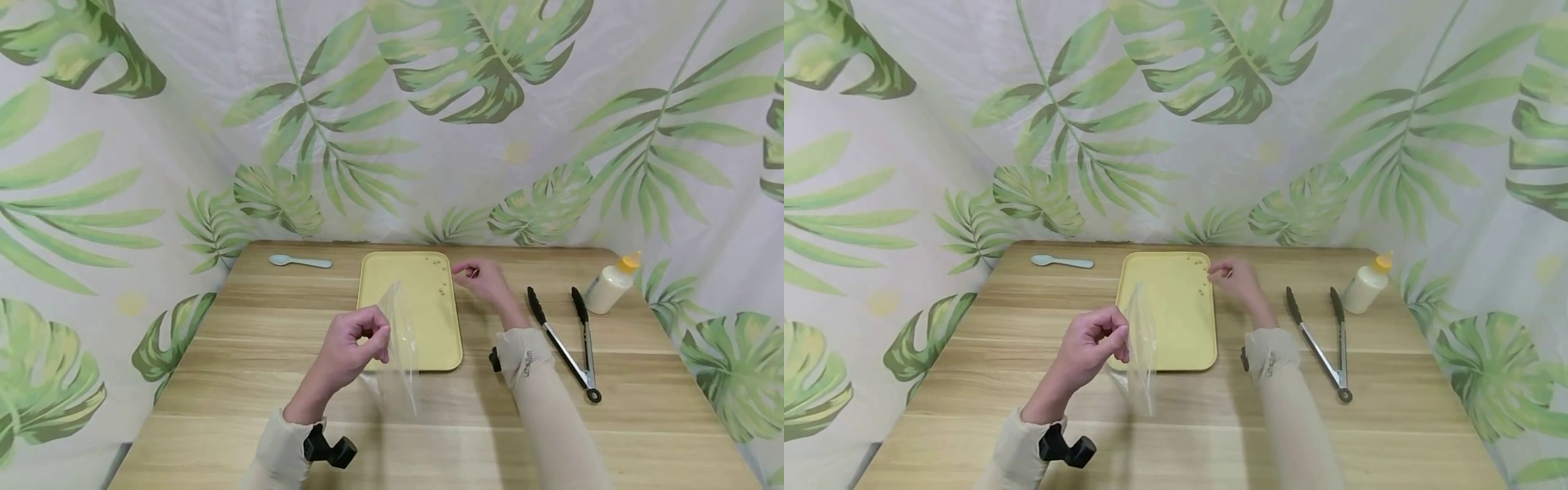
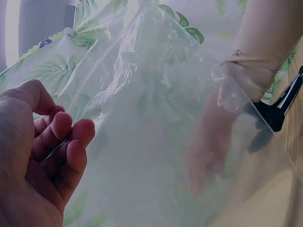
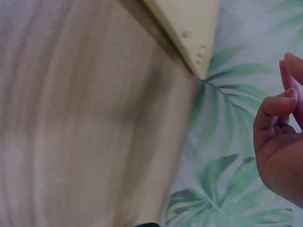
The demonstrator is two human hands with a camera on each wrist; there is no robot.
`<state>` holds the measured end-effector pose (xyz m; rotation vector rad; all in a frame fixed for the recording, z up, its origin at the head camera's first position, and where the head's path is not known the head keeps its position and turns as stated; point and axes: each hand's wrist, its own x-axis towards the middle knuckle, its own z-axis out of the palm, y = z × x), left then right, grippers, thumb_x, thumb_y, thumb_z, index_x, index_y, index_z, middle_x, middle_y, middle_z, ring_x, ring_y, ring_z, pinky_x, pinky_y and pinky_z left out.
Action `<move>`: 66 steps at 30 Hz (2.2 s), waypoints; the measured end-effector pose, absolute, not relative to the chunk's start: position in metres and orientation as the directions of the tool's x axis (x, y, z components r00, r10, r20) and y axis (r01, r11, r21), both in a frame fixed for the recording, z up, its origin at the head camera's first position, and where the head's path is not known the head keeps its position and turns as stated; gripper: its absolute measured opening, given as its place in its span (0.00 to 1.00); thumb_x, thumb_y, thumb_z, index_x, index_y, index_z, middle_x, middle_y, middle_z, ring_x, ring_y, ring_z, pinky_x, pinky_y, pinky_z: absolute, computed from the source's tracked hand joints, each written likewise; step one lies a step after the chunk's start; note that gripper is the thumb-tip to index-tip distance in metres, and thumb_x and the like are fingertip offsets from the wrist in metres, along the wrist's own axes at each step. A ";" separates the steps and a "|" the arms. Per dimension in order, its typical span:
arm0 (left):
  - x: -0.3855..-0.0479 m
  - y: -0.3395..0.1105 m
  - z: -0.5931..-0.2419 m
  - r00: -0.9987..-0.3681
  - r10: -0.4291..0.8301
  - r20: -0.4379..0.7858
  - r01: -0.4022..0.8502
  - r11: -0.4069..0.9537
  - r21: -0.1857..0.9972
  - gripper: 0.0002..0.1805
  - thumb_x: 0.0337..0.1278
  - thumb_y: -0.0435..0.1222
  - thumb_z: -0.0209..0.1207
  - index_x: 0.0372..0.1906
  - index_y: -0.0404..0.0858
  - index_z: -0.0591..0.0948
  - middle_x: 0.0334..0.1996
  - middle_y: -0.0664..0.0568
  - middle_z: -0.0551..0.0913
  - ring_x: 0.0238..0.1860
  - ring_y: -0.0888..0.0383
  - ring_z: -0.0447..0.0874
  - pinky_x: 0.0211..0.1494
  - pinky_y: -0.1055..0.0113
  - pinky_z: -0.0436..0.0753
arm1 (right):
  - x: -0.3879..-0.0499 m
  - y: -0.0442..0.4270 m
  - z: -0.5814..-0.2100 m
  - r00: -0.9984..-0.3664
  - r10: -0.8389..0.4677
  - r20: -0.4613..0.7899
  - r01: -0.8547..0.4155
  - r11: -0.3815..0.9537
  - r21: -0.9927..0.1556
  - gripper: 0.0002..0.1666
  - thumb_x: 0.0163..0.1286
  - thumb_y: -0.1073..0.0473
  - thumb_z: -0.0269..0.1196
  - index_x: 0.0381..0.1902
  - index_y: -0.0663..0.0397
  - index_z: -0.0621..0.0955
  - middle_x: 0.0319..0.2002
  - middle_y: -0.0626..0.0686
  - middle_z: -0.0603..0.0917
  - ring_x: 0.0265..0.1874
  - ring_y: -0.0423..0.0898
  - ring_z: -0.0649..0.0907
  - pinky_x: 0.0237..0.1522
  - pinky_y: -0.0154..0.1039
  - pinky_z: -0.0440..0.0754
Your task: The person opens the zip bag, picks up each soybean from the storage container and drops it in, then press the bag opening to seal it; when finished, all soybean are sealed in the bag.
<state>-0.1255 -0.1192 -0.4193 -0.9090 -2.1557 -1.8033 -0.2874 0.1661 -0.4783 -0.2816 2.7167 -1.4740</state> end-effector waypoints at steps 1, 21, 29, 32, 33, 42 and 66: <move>-0.125 -0.119 -0.419 -0.794 0.332 0.509 0.560 0.073 0.826 0.13 0.64 0.22 0.56 0.26 0.38 0.77 0.14 0.48 0.77 0.17 0.59 0.82 0.23 0.67 0.82 | -0.290 0.164 -0.485 -0.983 -0.180 0.038 -0.130 0.532 -0.837 0.13 0.70 0.61 0.68 0.49 0.62 0.87 0.34 0.49 0.73 0.34 0.45 0.74 0.34 0.34 0.74; -0.126 -0.123 -0.419 -0.794 0.327 0.513 0.564 0.079 0.822 0.13 0.64 0.22 0.55 0.25 0.38 0.77 0.13 0.48 0.77 0.17 0.60 0.82 0.22 0.67 0.82 | -0.298 0.142 -0.536 -0.985 -0.140 -0.100 -0.014 0.643 -0.765 0.12 0.66 0.64 0.69 0.46 0.61 0.86 0.30 0.49 0.73 0.31 0.45 0.72 0.34 0.35 0.70; -0.125 -0.125 -0.419 -0.802 0.317 0.506 0.555 0.084 0.828 0.13 0.64 0.22 0.55 0.25 0.38 0.77 0.13 0.48 0.77 0.17 0.61 0.82 0.23 0.67 0.82 | -0.300 0.139 -0.537 -0.988 -0.133 -0.081 -0.028 0.663 -0.748 0.10 0.66 0.63 0.69 0.44 0.61 0.86 0.29 0.49 0.73 0.30 0.45 0.72 0.36 0.36 0.69; -0.125 -0.125 -0.419 -0.805 0.318 0.501 0.551 0.089 0.830 0.13 0.64 0.22 0.55 0.25 0.38 0.77 0.13 0.49 0.77 0.17 0.61 0.82 0.23 0.67 0.82 | -0.300 0.140 -0.538 -0.987 -0.134 -0.083 -0.028 0.668 -0.743 0.09 0.67 0.63 0.69 0.43 0.61 0.87 0.29 0.49 0.74 0.31 0.45 0.73 0.37 0.36 0.69; -0.125 -0.125 -0.419 -0.805 0.317 0.501 0.552 0.089 0.829 0.13 0.64 0.22 0.55 0.25 0.38 0.77 0.13 0.48 0.77 0.17 0.61 0.82 0.23 0.67 0.82 | -0.300 0.140 -0.538 -0.987 -0.133 -0.089 -0.023 0.668 -0.744 0.08 0.67 0.63 0.69 0.42 0.61 0.87 0.29 0.49 0.74 0.31 0.45 0.72 0.37 0.37 0.69; -0.124 -0.125 -0.418 -0.805 0.317 0.501 0.552 0.094 0.828 0.13 0.64 0.22 0.55 0.25 0.39 0.76 0.13 0.48 0.76 0.17 0.61 0.82 0.23 0.67 0.82 | -0.301 0.141 -0.538 -0.985 -0.144 -0.090 -0.035 0.689 -0.724 0.06 0.69 0.61 0.68 0.40 0.60 0.87 0.28 0.48 0.74 0.30 0.45 0.73 0.36 0.36 0.70; -0.126 -0.124 -0.420 -0.796 0.318 0.515 0.563 0.076 0.823 0.12 0.65 0.22 0.55 0.26 0.36 0.76 0.13 0.46 0.76 0.16 0.57 0.82 0.23 0.66 0.83 | -0.288 0.139 -0.510 -0.978 -0.197 -0.065 -0.072 0.614 -0.786 0.09 0.72 0.57 0.67 0.43 0.56 0.87 0.33 0.50 0.75 0.34 0.46 0.74 0.37 0.38 0.73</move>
